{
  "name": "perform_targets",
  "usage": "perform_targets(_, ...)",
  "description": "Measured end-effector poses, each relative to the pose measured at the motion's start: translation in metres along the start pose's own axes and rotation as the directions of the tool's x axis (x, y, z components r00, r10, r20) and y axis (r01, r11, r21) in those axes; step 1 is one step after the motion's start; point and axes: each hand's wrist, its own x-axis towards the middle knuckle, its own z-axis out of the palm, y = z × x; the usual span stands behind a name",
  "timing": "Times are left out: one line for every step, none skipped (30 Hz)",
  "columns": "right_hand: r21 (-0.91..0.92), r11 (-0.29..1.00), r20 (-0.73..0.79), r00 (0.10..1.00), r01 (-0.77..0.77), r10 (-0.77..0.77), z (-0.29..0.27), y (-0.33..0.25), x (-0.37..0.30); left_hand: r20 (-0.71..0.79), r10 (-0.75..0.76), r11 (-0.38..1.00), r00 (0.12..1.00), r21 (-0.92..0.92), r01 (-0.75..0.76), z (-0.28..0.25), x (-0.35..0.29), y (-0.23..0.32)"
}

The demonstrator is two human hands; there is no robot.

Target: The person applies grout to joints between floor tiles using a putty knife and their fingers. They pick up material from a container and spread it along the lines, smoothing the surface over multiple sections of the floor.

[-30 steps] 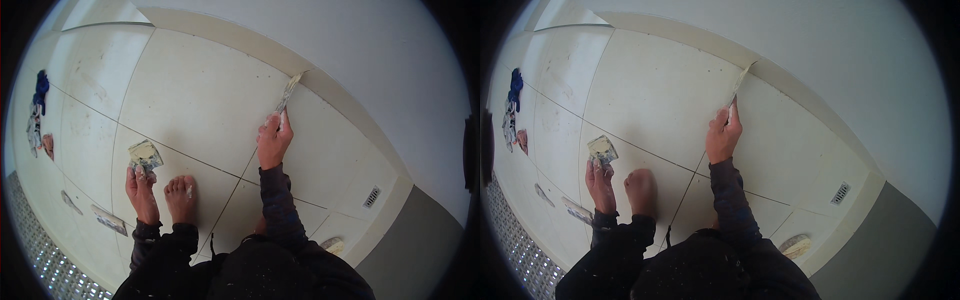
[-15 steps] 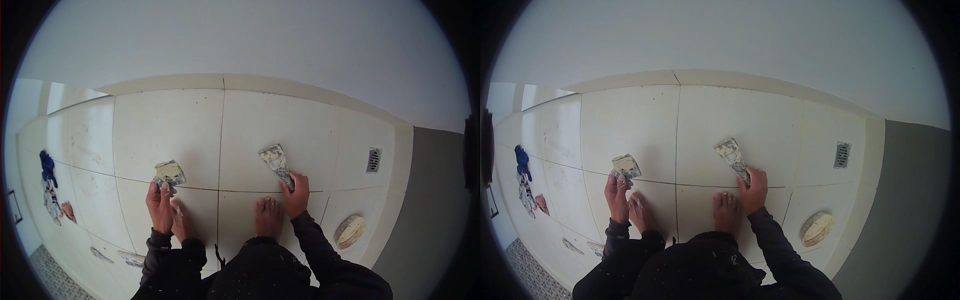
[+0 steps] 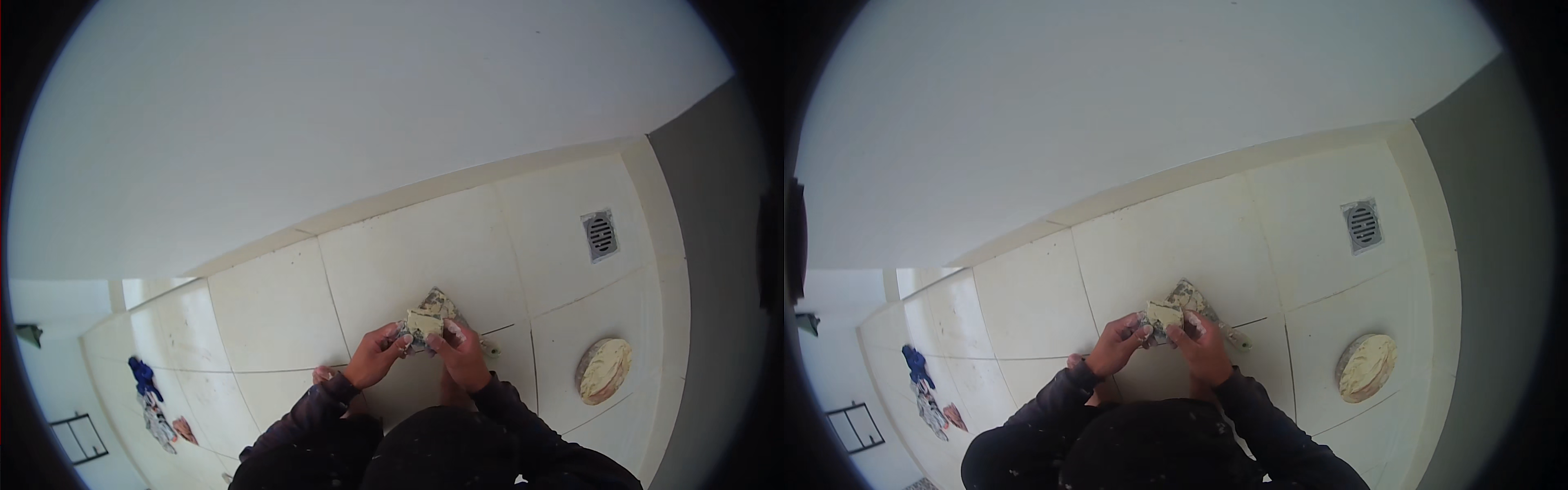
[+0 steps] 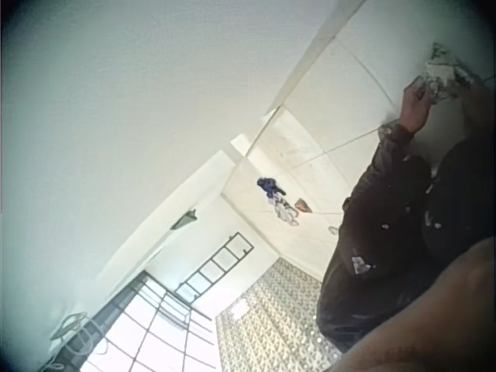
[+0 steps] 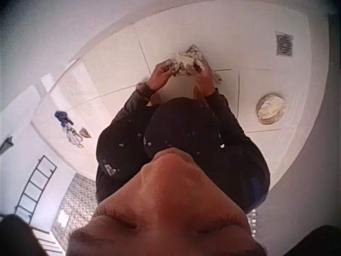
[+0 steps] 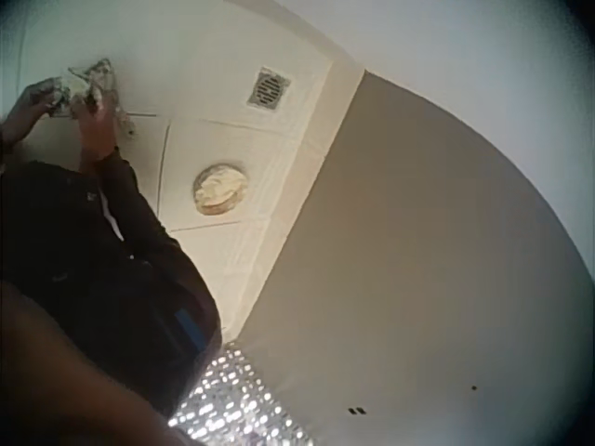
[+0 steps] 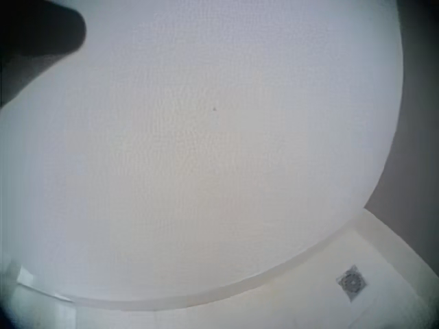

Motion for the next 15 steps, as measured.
perform_targets(0.022,1.0,-0.043,0.999,0.013,-0.012,-0.008,0.004,-0.003,0.042,-0.016,1.0,0.999,0.022,0.015,0.001,0.005,0.001)
perform_targets(0.04,0.999,-0.105,0.994,-0.008,0.012,-0.016,0.008,-0.006,0.099,0.017,0.974,0.995,0.222,-0.038,-0.002,0.012,0.005)
perform_targets(0.068,0.997,-0.153,0.987,-0.041,0.051,-0.028,0.012,-0.008,0.152,0.034,0.907,0.988,0.409,-0.094,-0.003,0.018,0.005)
perform_targets(0.091,0.994,-0.175,0.982,-0.056,0.071,-0.038,0.014,-0.009,0.138,-0.018,0.818,0.99,0.571,-0.065,-0.005,0.021,0.009)
perform_targets(0.117,0.991,-0.192,0.977,-0.071,0.093,-0.052,0.012,-0.012,0.143,-0.057,0.793,0.988,0.608,-0.042,-0.007,0.029,0.011)
perform_targets(0.153,0.987,-0.28,0.956,-0.051,0.092,-0.066,0.009,-0.018,0.239,0.009,0.643,0.971,0.742,-0.189,-0.008,0.037,0.012)
perform_targets(0.201,0.979,-0.357,0.93,-0.017,0.089,-0.079,0.006,-0.022,0.354,0.046,0.437,0.934,0.834,-0.338,-0.013,0.048,0.018)
perform_targets(0.244,0.97,-0.448,0.889,0.019,0.095,-0.094,0.003,-0.028,0.365,-0.043,0.413,0.93,0.854,-0.317,-0.009,0.057,0.03)
perform_targets(0.213,0.977,-0.528,0.841,0.003,0.113,-0.107,0.009,-0.032,0.407,0.017,0.399,0.913,0.835,-0.379,-0.011,0.068,0.028)
perform_targets(0.196,0.978,-0.624,0.778,0.065,0.074,-0.116,0.019,-0.034,0.448,0.075,0.381,0.891,0.813,-0.44,-0.015,0.081,0.026)
perform_targets(0.138,0.988,-0.659,0.751,0.065,0.043,-0.125,0.02,-0.037,0.473,0.052,0.39,0.88,0.801,-0.454,-0.019,0.094,0.023)
perform_targets(0.128,0.989,-0.672,0.74,0.077,0.03,-0.138,0.023,-0.045,0.498,0.06,0.401,0.865,0.782,-0.477,-0.016,0.104,0.026)
perform_targets(0.113,0.99,-0.684,0.729,0.086,0.014,-0.148,0.032,-0.049,0.47,0.006,0.393,0.883,0.81,-0.434,-0.016,0.11,0.028)
perform_targets(0.148,0.985,-0.681,0.732,0.09,0.036,-0.158,0.038,-0.056,0.518,-0.007,0.407,0.855,0.783,-0.471,-0.007,0.122,0.035)
perform_targets(0.158,0.975,-0.704,0.71,0.154,0.002,-0.166,0.036,-0.061,0.564,-0.005,0.429,0.826,0.747,-0.508,0.0,0.129,0.043)
